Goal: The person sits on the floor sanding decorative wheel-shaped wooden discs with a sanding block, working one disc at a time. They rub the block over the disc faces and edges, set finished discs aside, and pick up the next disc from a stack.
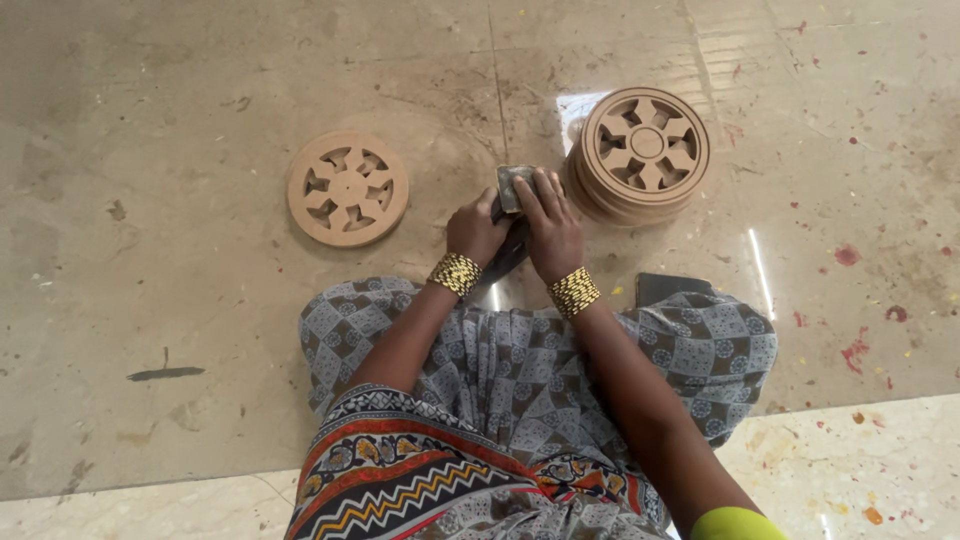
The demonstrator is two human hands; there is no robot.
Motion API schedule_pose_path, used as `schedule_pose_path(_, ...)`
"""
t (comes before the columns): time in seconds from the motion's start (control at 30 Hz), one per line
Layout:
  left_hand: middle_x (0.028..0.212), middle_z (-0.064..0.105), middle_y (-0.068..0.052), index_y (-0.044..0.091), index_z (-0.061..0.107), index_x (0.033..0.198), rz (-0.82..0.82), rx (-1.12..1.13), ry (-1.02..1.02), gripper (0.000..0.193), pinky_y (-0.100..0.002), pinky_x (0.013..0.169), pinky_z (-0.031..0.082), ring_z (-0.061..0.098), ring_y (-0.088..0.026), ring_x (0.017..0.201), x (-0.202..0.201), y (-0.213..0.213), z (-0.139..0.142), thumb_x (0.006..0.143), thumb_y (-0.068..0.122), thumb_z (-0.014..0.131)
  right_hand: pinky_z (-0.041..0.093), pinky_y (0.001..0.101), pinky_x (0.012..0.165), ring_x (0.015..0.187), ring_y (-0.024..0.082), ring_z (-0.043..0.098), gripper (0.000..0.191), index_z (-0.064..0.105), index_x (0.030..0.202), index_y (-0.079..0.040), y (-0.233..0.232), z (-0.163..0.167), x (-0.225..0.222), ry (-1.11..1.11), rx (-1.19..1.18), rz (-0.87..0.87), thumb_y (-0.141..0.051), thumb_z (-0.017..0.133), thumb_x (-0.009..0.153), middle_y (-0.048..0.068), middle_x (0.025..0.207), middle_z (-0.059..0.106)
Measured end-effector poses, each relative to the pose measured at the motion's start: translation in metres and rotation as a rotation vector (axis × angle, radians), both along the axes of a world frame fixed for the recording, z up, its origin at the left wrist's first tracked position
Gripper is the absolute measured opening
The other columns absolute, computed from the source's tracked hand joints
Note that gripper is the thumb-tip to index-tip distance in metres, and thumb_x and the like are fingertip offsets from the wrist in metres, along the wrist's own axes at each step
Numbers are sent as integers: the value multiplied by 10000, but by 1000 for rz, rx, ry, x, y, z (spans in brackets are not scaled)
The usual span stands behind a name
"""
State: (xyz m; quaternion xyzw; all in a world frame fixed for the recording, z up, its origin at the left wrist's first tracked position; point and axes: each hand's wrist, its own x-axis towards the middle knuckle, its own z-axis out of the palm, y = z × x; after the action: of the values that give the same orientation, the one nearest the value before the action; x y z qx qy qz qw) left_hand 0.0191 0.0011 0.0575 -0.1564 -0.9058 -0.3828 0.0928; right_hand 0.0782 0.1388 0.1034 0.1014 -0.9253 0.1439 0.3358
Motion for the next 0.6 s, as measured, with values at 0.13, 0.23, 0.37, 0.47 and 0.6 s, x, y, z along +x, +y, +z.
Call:
schedule_pose_path(0.13, 777, 731, -147, 125, 680, 1038, -32, 49, 62, 339, -454, 592, 568, 724, -354, 693, 14, -10, -2, 886, 419, 752, 560, 423, 1001, 1303, 341, 609, 596, 610, 1417, -187, 8, -26, -7, -95, -166, -127, 17, 669, 860, 123, 1433, 623)
schedule_pose_path(0.23, 755, 722, -138, 120, 670, 1005, -44, 55, 114, 347, -446, 572, 554, 718, -344, 674, 24, -14, 3, 912, 444, 752, 593, 415, 931, 1125, 323, 694, 550, 692, 1340, -148, 35, -59, -20, -245, -431, -225, 71, 632, 840, 138, 1276, 703)
schedule_pose_path(0.37, 736, 704, -134, 117, 657, 981, -53, 57, 191, 346, -436, 578, 552, 711, -334, 658, 32, -14, 6, 926, 441, 765, 632, 383, 748, 855, 263, 783, 400, 765, 1148, -79, 72, -103, -33, -603, -820, -378, 85, 591, 828, 175, 1011, 792)
schedule_pose_path(0.47, 776, 726, -130, 115, 665, 962, -65, 104, 152, 343, -439, 617, 565, 726, -332, 708, 34, -15, 6, 909, 434, 782, 638, 404, 615, 721, 273, 748, 444, 766, 1162, -46, 93, -109, -39, -675, -1422, -315, 96, 475, 857, 191, 1006, 772)
schedule_pose_path(0.6, 924, 751, -146, 81, 677, 1084, -115, 190, 134, 359, -430, 690, 587, 739, -332, 809, 28, -17, 3, 888, 370, 761, 623, 365, 676, 821, 243, 777, 466, 787, 1200, -156, 98, -80, -43, -304, -691, -224, 97, 603, 855, 143, 1021, 799)
